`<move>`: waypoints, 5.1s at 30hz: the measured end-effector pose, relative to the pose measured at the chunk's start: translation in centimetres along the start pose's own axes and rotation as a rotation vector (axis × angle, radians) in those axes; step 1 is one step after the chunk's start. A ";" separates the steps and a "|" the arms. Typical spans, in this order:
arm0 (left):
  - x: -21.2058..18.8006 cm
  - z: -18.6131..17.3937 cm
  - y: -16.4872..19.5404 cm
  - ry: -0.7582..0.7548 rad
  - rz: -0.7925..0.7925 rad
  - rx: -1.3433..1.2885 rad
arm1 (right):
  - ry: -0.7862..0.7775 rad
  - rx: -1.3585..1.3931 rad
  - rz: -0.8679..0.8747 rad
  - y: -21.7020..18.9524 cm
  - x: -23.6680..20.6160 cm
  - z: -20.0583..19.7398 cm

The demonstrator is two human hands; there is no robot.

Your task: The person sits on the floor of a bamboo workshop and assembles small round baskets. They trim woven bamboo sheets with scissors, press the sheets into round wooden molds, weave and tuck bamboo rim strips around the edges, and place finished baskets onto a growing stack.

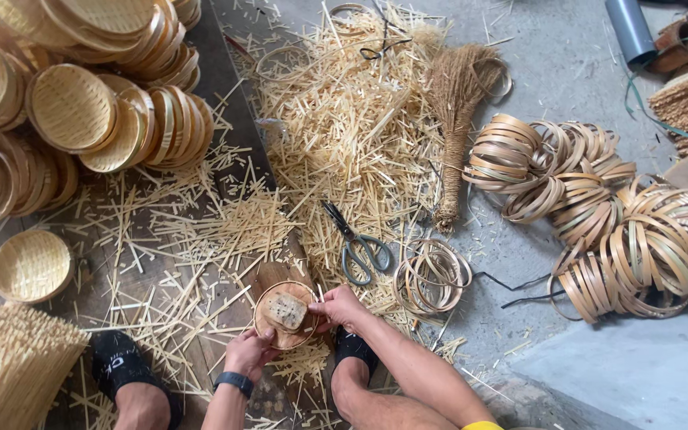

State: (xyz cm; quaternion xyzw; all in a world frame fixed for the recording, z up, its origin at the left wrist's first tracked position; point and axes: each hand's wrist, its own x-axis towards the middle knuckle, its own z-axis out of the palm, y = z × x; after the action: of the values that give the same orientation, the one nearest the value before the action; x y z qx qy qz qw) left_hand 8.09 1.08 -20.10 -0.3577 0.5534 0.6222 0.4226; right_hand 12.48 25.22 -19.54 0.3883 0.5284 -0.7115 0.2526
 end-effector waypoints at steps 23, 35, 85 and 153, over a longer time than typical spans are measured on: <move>-1.9 2.0 -1.0 0.176 0.181 -0.118 | -0.069 0.143 0.022 1.3 -2.9 2.6; -5.2 6.7 3.6 0.195 0.662 0.423 | 0.021 -0.626 -0.297 -6.7 -7.8 5.2; -6.2 4.2 6.9 -0.008 0.307 -0.114 | -0.309 0.074 -0.330 -5.1 -6.4 3.4; -10.4 -10.6 15.7 0.354 0.856 0.725 | -0.198 0.179 -0.389 -4.7 -3.4 3.5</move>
State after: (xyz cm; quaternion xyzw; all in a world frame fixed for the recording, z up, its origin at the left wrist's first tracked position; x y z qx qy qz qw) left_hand -2.60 -11.24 -5.89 -0.0335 0.8881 0.4396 0.1303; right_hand 9.81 23.23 -13.66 0.2284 0.5007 -0.8254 0.1262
